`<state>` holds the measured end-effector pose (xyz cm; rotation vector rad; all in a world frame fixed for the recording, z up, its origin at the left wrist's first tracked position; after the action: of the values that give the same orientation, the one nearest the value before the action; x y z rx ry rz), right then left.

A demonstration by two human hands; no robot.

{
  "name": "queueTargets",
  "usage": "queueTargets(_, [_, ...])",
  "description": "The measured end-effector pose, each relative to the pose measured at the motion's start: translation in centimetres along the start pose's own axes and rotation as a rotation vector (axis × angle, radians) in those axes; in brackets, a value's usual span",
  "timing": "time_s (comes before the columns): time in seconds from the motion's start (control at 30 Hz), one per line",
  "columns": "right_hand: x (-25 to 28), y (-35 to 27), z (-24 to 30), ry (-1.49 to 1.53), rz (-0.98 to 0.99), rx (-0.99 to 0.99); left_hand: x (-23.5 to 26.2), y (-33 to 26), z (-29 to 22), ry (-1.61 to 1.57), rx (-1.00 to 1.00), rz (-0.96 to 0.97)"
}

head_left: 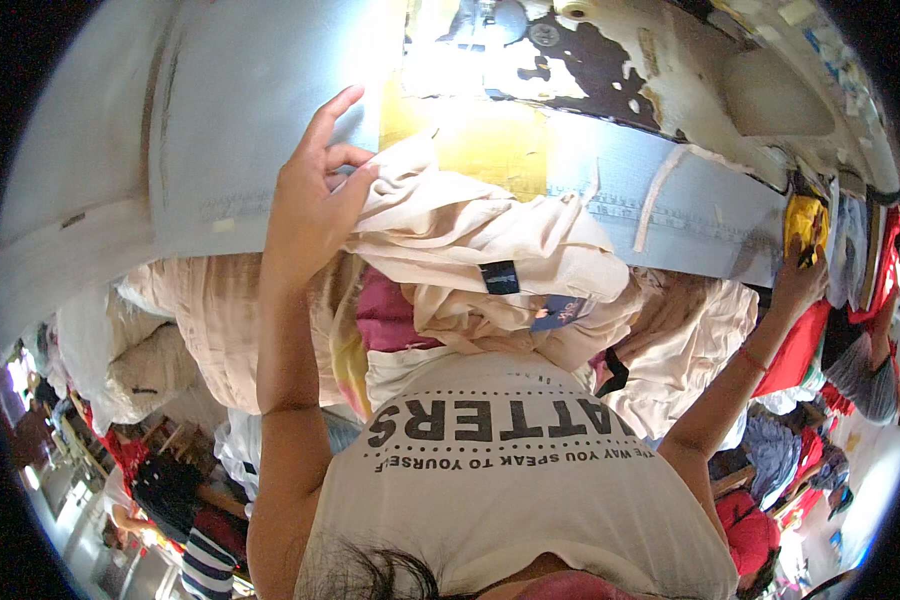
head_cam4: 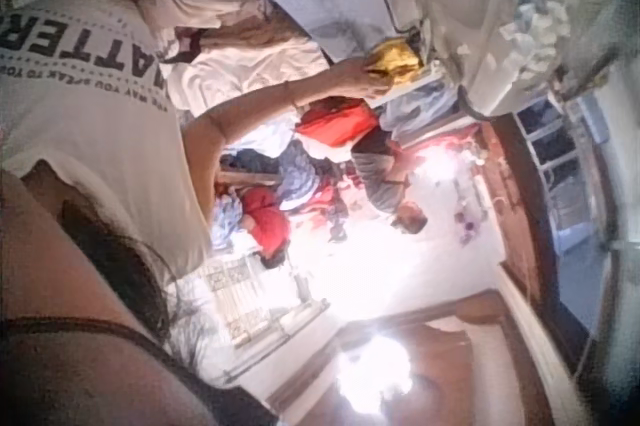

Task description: The person sews fabric using a sewing machine, guiding the cloth through the needle area with both hands and occasionally using snips to trim thread.

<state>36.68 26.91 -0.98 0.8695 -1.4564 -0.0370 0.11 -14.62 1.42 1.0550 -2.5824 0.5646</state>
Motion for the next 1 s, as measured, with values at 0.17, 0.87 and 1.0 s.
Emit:
queueTargets(0.17, [-3.9,-1.2,-3.1,0.105,-0.046,0.06,0.3,0.6,0.6,0.124,-0.076,0.048])
queueTargets(0.87, [-10.1,4.5,-14.3,0.583,0.546,-0.377,-0.7,2.4,-0.4,-0.179,-0.028,0.075])
queueTargets(1.0, [-7.7,6.0,-13.9,0.066,0.406,-0.08,-0.1,2.3,-0.1,-0.255,-0.004,0.064])
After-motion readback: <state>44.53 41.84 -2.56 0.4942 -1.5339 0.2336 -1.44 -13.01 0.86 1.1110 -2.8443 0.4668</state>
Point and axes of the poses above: each hand's wrist, its own y-axis towards the middle knuckle, its own x-axis out of the back of the hand, z = x × y, the point moved 3 cm from there along y, towards the middle knuckle, and after that the axes turned 3 degrees about z, right-handed, at the moved point
